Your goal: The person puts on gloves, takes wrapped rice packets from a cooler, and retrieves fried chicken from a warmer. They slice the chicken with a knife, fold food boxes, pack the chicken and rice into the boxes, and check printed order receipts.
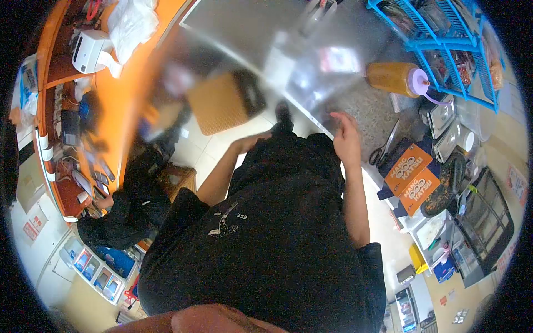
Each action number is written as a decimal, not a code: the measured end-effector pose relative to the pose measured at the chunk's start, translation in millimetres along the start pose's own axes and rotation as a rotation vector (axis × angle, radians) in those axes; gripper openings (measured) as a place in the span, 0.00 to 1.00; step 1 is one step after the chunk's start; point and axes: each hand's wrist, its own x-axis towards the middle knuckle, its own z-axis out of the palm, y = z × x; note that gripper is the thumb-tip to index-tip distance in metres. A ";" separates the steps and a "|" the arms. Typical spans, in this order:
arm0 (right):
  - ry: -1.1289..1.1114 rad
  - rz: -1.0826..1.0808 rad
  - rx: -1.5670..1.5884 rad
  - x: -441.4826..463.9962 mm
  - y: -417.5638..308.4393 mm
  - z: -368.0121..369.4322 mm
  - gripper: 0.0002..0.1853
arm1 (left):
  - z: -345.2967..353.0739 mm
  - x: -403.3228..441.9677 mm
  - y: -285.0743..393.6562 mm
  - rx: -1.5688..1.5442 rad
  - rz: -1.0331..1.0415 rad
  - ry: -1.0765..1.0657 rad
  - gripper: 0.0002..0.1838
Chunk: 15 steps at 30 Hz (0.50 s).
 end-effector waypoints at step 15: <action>-0.141 0.277 0.150 -16.9 -38.1 -61.3 0.12 | 4.5 -13.0 113.5 0.555 0.200 -0.079 0.21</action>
